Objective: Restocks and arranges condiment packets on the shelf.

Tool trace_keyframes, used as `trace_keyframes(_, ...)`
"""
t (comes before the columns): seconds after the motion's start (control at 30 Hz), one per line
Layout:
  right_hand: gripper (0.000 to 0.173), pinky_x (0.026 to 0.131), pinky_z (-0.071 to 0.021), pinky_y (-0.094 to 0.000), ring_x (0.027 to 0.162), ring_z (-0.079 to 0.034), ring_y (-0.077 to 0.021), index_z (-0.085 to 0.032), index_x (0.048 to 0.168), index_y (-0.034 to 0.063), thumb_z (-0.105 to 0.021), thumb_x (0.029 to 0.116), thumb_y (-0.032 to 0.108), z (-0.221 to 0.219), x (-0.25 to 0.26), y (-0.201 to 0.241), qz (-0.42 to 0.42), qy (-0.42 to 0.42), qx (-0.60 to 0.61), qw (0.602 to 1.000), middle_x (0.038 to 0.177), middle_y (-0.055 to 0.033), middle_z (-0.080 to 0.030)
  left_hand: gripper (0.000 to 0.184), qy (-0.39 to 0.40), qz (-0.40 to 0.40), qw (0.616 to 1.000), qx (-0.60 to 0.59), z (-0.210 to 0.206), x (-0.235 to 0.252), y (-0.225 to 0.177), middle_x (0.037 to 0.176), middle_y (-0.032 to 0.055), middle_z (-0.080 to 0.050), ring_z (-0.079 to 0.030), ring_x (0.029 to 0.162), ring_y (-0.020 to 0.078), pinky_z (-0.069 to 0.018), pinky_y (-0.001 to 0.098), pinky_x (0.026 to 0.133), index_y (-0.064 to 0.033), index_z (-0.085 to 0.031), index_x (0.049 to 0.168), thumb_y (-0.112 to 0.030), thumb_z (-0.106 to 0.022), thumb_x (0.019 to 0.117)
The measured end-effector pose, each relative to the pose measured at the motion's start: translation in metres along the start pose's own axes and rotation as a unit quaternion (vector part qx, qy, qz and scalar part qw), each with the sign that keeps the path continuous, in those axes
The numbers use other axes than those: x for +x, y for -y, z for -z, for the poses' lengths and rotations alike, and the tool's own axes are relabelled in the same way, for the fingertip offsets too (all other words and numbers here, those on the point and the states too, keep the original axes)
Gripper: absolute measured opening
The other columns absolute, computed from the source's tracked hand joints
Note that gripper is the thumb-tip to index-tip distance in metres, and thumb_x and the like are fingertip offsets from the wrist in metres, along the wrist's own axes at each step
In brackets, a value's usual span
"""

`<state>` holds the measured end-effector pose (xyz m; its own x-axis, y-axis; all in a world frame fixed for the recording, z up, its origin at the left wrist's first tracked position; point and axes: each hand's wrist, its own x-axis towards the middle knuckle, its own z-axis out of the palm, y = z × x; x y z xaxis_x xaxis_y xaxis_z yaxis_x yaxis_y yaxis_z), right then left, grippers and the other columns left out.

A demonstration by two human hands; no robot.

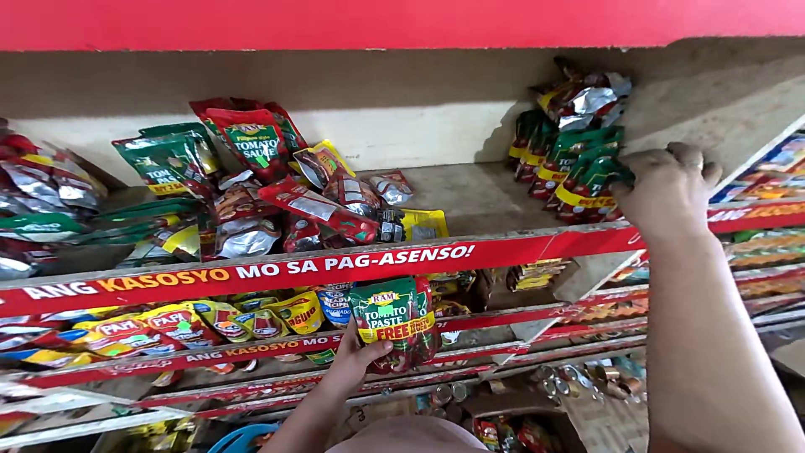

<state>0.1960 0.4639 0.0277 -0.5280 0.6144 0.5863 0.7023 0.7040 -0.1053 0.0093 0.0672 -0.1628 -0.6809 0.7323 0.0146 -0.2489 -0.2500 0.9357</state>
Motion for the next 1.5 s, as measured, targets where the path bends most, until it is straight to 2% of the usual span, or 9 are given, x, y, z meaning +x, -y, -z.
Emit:
trace_keyframes(0.3, 0.032, 0.102, -0.0279, -0.0805, 0.137, -0.042, -0.0564, -0.067, 0.127, -0.0020, -0.064, 0.0964, 0.006, -0.001, 0.000, 0.002, -0.003, -0.011, -0.017, 1.000, 0.135, -0.0279, -0.062, 0.063, -0.016, 0.046, 0.996, -0.068, 0.000, -0.002, -0.007, 0.096, -0.0008, -0.073, -0.074, 0.080, 0.0101, -0.0637, 0.0299, 0.070, -0.0096, -0.038, 0.134, -0.002, -0.061, 0.0758)
trace_keyframes(0.53, 0.031, 0.102, -0.0291, -0.0789, 0.136, -0.044, -0.0553, -0.067, 0.126, -0.0020, -0.065, 0.0961, 0.006, 0.000, -0.001, 0.003, -0.001, -0.016, -0.028, 0.999, 0.134, -0.0272, -0.063, 0.067, 0.048, 0.021, 0.987, -0.155, 0.013, -0.001, -0.002, 0.096, 0.0013, -0.075, -0.075, 0.084, 0.0125, -0.0638, 0.0317, 0.073, -0.0115, -0.046, 0.128, -0.018, -0.081, 0.0714)
trace_keyframes(0.73, 0.031, 0.109, -0.0109, -0.0855, 0.135, -0.049, -0.0533, -0.067, 0.126, -0.0020, -0.064, 0.0965, 0.005, -0.005, 0.000, 0.003, -0.010, -0.026, -0.022, 0.999, 0.134, -0.0288, -0.062, 0.080, 0.022, 0.020, 0.989, -0.148, 0.012, -0.003, -0.008, 0.095, 0.0005, -0.075, -0.075, 0.083, 0.0109, -0.0639, 0.0297, 0.073, -0.0110, -0.047, 0.129, -0.044, -0.091, 0.0704)
trace_keyframes(0.87, 0.032, 0.108, -0.0119, -0.0865, 0.130, -0.052, -0.0549, -0.067, 0.126, -0.0028, -0.066, 0.0955, 0.004, -0.006, 0.001, 0.001, -0.004, -0.032, -0.017, 0.999, 0.133, -0.0296, -0.062, 0.064, 0.003, -0.008, 0.997, -0.074, 0.009, -0.006, -0.032, 0.093, -0.0043, -0.074, -0.073, 0.079, 0.0074, -0.0633, 0.0272, 0.069, -0.0117, -0.043, 0.126, -0.032, -0.083, 0.0801)
trace_keyframes(1.0, 0.031, 0.107, -0.0151, -0.0868, 0.130, -0.053, -0.0543, -0.067, 0.126, -0.0021, -0.067, 0.0960, 0.005, -0.006, 0.001, 0.001, -0.004, -0.033, -0.019, 0.999, 0.133, -0.0284, -0.062, 0.035, -0.052, -0.013, 0.994, -0.092, -0.005, -0.006, -0.060, 0.095, 0.0007, -0.075, -0.074, 0.083, 0.0104, -0.0646, 0.0312, 0.071, -0.0090, -0.050, 0.126, -0.035, -0.037, 0.1063)
trace_keyframes(1.1, 0.031, 0.108, -0.0117, -0.0869, 0.131, -0.052, -0.0547, -0.068, 0.126, -0.0026, -0.067, 0.0965, 0.005, -0.003, -0.002, 0.004, -0.007, -0.031, -0.011, 0.999, 0.133, -0.0299, -0.062, 0.055, -0.031, -0.013, 0.990, -0.137, -0.010, -0.002, -0.071, 0.098, 0.0048, -0.076, -0.076, 0.086, 0.0145, -0.0651, 0.0345, 0.074, -0.0093, -0.058, 0.122, -0.040, -0.013, 0.1114)
trace_keyframes(1.23, 0.031, 0.108, -0.0129, -0.0869, 0.131, -0.051, -0.0546, -0.068, 0.126, -0.0023, -0.067, 0.0960, 0.004, -0.005, -0.002, 0.003, -0.008, -0.039, -0.002, 0.999, 0.133, -0.0293, -0.062, 0.055, -0.034, -0.005, 0.991, -0.133, -0.017, -0.003, -0.074, 0.098, 0.0055, -0.076, -0.076, 0.086, 0.0156, -0.0650, 0.0355, 0.073, -0.0097, -0.057, 0.123, -0.045, -0.016, 0.1114)
trace_keyframes(1.37, 0.031, 0.107, -0.0148, -0.0872, 0.129, -0.052, -0.0558, -0.068, 0.126, -0.0024, -0.068, 0.0947, 0.003, -0.009, -0.001, -0.003, -0.004, -0.050, 0.004, 0.999, 0.132, -0.0292, -0.063, 0.041, 0.000, -0.016, 0.991, -0.130, -0.024, 0.002, -0.081, 0.095, 0.0062, -0.073, -0.075, 0.081, 0.0161, -0.0651, 0.0353, 0.069, -0.0065, -0.044, 0.129, -0.033, -0.054, 0.0998)
trace_keyframes(1.5, 0.032, 0.108, -0.0139, -0.0875, 0.128, -0.054, -0.0553, -0.069, 0.124, -0.0035, -0.072, 0.0928, 0.003, -0.004, -0.002, 0.003, -0.013, -0.046, -0.002, 0.999, 0.130, -0.0289, -0.064, 0.039, 0.001, -0.068, 0.995, -0.077, -0.036, 0.016, -0.112, 0.101, 0.0073, -0.073, -0.075, 0.086, 0.0169, -0.0654, 0.0362, 0.074, -0.0050, -0.043, 0.135, -0.032, -0.039, 0.1074)
